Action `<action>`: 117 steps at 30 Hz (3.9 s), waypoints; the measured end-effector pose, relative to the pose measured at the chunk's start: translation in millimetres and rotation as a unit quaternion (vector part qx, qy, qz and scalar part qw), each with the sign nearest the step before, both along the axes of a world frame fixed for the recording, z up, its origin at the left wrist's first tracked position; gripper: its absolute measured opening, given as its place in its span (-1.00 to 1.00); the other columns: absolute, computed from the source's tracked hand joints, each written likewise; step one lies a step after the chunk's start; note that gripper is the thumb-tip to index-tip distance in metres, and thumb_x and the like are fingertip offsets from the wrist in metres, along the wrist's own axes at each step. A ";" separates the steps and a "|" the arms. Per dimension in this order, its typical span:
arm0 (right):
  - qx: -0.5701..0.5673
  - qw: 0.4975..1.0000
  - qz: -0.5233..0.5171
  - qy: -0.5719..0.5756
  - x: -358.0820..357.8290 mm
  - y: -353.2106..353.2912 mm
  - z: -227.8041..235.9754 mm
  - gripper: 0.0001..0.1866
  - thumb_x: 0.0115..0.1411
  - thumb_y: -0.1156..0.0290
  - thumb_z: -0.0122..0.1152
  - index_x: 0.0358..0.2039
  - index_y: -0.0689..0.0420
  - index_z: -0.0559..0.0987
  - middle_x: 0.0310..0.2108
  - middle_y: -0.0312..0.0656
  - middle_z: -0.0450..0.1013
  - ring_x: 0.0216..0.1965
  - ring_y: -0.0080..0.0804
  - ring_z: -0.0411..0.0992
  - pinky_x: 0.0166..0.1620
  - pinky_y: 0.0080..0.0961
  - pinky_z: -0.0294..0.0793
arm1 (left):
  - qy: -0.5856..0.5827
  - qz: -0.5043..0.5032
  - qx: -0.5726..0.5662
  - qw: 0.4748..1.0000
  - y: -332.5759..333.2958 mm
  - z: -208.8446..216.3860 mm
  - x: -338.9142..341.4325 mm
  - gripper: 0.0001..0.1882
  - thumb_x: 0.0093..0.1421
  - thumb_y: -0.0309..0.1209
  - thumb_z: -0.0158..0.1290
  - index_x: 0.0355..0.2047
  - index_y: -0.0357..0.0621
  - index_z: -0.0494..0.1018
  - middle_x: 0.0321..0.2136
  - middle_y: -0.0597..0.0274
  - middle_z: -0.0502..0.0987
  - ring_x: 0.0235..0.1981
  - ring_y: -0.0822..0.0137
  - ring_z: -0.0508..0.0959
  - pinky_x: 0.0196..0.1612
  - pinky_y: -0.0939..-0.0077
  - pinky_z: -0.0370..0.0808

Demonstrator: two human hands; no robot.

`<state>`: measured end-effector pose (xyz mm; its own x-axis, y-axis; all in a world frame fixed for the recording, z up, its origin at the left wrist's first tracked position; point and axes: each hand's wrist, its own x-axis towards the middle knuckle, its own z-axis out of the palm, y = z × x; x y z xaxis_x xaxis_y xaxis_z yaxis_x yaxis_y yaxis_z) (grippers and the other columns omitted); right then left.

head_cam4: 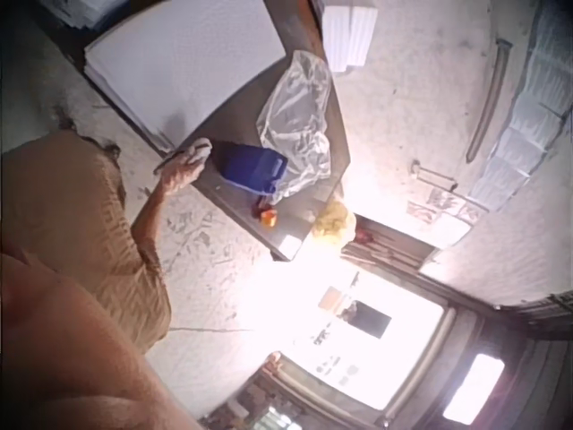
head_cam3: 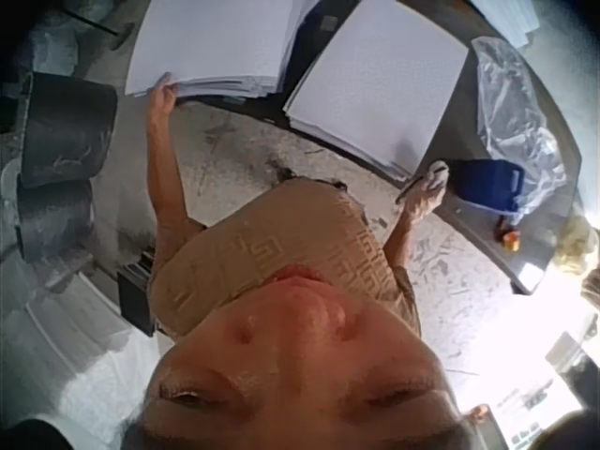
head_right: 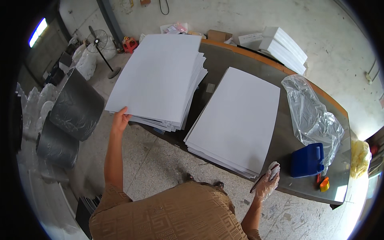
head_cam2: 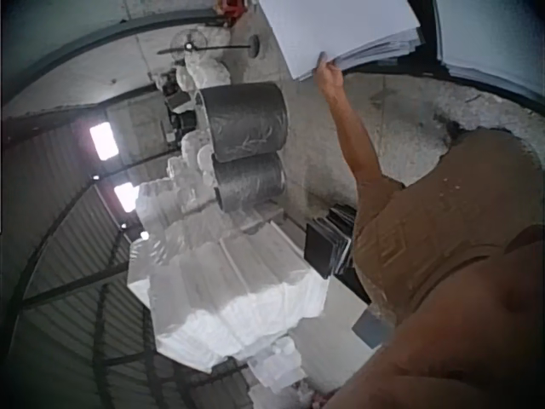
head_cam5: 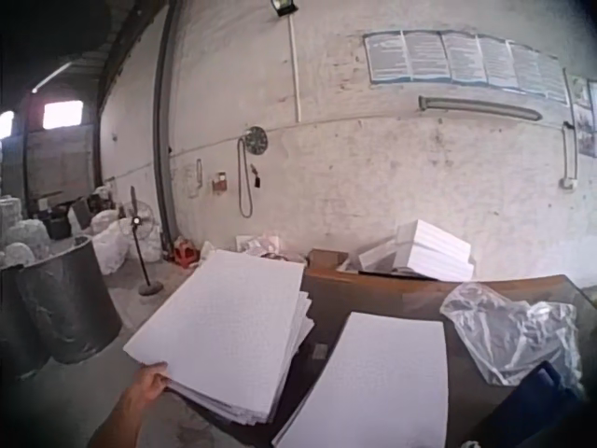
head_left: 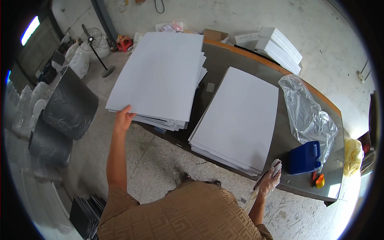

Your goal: The person wipes the surface of large white sheets with a cloth, one at a time, then places each sheet onto a stack. The person repeats this process for multiple sheets throughout the clip.

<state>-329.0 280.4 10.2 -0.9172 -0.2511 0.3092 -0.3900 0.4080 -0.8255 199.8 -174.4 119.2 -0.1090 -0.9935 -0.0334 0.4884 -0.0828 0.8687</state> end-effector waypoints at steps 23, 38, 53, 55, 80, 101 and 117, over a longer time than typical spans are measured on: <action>0.233 0.863 0.379 0.239 103.6 -179.7 100.6 -0.45 0.01 0.25 0.45 0.06 0.00 0.56 -0.09 -0.01 0.46 0.00 0.06 0.36 0.05 -0.07 0.40 | -0.462 0.128 -0.507 0.717 102.5 -58.1 -83.5 -0.90 0.24 -0.46 0.16 -0.28 -0.23 0.53 -0.40 0.09 0.54 -0.36 0.13 0.56 -0.29 0.28 0.50; 0.283 0.780 0.496 0.257 144.4 -272.7 34.4 -0.37 -0.10 0.24 0.47 0.07 -0.11 0.55 -0.12 -0.04 0.39 -0.03 0.00 0.36 0.05 -0.05 0.34 | -0.451 -0.072 -0.591 0.665 190.1 -178.6 -212.5 -0.47 0.14 -0.16 0.20 0.00 -0.30 0.45 0.06 -0.10 0.32 0.17 -0.10 0.34 0.18 -0.04 0.34; 0.313 0.846 0.318 0.292 -141.3 -620.4 28.4 -0.52 0.27 -0.12 0.11 0.08 -0.15 0.57 -0.08 0.02 0.51 -0.04 0.04 0.48 0.05 -0.17 0.45 | -0.514 0.011 -0.555 0.654 214.3 -189.4 -210.1 -0.77 0.07 -0.25 0.27 -0.28 0.10 0.51 -0.05 0.17 0.43 0.02 0.13 0.44 0.00 0.17 0.47; 0.305 0.852 0.308 0.292 -152.3 -635.3 28.7 -0.46 0.26 -0.17 0.08 0.05 -0.06 0.58 -0.13 0.07 0.53 -0.07 0.08 0.49 0.05 -0.12 0.45 | -0.524 0.022 -0.552 0.648 213.6 -188.6 -211.3 -0.80 0.05 -0.32 0.28 -0.30 0.12 0.51 -0.07 0.20 0.44 0.01 0.13 0.45 -0.02 0.17 0.47; 0.283 0.749 0.514 0.307 2.6 -329.6 18.8 -0.43 0.01 0.10 0.45 0.07 -0.11 0.56 -0.11 -0.11 0.49 -0.06 -0.17 0.40 0.02 -0.15 0.38 | -0.469 -0.007 -0.590 0.657 193.6 -194.0 -214.9 -0.73 0.13 -0.30 0.20 -0.16 0.01 0.47 -0.03 0.13 0.37 0.04 0.10 0.40 -0.01 0.15 0.43; 0.338 0.766 0.492 0.239 -27.6 -308.6 33.4 -0.48 0.13 0.10 0.33 0.10 -0.04 0.53 -0.12 -0.05 0.50 -0.04 -0.07 0.42 0.02 -0.11 0.39 | -0.489 0.053 -0.554 0.672 202.5 -198.8 -221.4 -0.73 0.18 -0.32 0.12 -0.12 -0.01 0.37 -0.10 0.10 0.40 -0.05 0.06 0.43 0.03 0.06 0.34; 0.293 0.793 0.422 0.328 -175.7 -438.6 27.3 -0.61 0.18 0.18 0.27 0.01 -0.02 0.59 -0.14 -0.06 0.56 -0.17 -0.07 0.47 -0.02 -0.15 0.42 | -0.514 0.025 -0.532 0.672 207.0 -187.8 -222.1 -0.69 0.15 -0.33 0.13 -0.13 0.04 0.31 -0.13 0.17 0.35 -0.04 0.11 0.41 0.01 0.12 0.32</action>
